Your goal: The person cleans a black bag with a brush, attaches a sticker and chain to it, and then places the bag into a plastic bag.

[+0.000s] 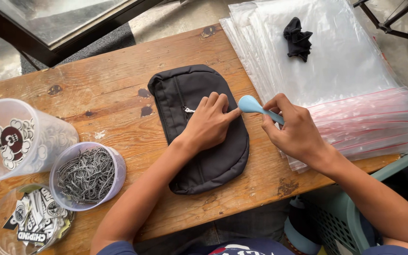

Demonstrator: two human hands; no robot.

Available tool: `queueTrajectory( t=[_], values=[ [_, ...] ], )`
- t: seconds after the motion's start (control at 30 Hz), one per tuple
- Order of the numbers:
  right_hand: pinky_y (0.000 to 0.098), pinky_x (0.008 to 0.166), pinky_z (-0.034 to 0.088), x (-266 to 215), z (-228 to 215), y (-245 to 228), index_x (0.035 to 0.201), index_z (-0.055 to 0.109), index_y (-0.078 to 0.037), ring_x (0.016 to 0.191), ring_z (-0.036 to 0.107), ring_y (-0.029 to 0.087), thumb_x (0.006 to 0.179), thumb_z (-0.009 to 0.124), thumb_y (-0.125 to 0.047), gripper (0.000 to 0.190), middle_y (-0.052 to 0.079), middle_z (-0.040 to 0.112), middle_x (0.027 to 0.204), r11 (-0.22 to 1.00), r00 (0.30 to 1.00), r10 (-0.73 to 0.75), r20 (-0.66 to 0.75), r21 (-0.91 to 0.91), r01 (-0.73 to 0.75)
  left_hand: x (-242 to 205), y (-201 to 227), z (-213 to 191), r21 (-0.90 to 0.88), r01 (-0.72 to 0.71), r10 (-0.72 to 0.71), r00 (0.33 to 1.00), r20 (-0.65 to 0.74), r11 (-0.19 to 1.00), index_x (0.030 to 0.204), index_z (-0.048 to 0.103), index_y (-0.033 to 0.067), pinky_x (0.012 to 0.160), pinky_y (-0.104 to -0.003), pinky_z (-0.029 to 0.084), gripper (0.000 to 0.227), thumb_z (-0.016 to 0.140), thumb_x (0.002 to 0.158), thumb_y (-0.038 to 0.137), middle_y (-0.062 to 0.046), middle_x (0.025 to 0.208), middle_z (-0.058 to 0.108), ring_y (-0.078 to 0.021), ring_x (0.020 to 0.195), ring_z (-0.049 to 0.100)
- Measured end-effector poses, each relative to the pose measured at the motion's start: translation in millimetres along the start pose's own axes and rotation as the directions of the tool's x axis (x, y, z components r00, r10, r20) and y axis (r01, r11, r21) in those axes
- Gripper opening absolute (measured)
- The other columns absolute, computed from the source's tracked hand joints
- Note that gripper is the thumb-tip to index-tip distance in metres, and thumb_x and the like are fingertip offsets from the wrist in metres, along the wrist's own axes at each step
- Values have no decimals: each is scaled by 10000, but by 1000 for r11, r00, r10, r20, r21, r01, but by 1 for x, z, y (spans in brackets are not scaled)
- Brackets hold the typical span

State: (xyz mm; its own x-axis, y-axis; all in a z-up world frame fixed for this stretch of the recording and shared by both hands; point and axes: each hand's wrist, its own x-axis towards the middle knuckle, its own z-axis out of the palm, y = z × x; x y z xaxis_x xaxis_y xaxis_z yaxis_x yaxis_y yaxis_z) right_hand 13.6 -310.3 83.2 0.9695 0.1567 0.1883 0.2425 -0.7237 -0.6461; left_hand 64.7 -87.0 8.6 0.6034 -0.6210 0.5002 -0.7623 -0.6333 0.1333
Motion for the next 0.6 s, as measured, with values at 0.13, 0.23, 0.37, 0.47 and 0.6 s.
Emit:
queueTrajectory(
  t=[0.13,0.23,0.37,0.47,0.6],
  values=[
    [305,466,448,8,-6,-3,1023,626,-88,495,572,163,887,644,-98,137,61,661,678,999,999,44,24,29,-45,0,-3,-2,-47,15,-16,1000,-9,999,1206,644,234,674,-341,350,413,577,821,101,1,895,369,-206,790,395],
    [376,504,479,26,-5,-2,1050,614,-55,562,631,236,913,619,-121,152,126,665,729,988,988,126,83,74,-133,0,-4,-7,-160,-2,-19,991,-134,987,1084,653,154,648,-349,377,280,588,834,46,-27,864,431,-226,742,449],
    [401,559,511,63,18,5,1085,563,-59,690,629,234,945,582,-136,161,107,640,791,954,965,198,173,193,-230,-5,-6,-3,-258,6,-75,964,-256,966,1046,649,151,635,-335,416,193,562,895,69,-12,841,450,-216,725,492],
    [357,501,507,90,40,-2,1103,515,-57,695,580,187,973,533,-151,162,77,588,794,896,946,247,209,323,-305,-7,-7,-2,-288,-12,-87,940,-331,958,1021,663,148,635,-332,440,179,558,902,65,-14,835,466,-217,716,508],
    [246,340,410,114,65,-9,1094,468,-49,455,485,109,996,450,-121,122,58,521,718,828,944,233,234,462,-319,-5,-5,-9,-320,-46,-88,915,-394,946,985,650,110,644,-353,478,155,558,900,20,-50,826,485,-261,701,537]
  ],
)
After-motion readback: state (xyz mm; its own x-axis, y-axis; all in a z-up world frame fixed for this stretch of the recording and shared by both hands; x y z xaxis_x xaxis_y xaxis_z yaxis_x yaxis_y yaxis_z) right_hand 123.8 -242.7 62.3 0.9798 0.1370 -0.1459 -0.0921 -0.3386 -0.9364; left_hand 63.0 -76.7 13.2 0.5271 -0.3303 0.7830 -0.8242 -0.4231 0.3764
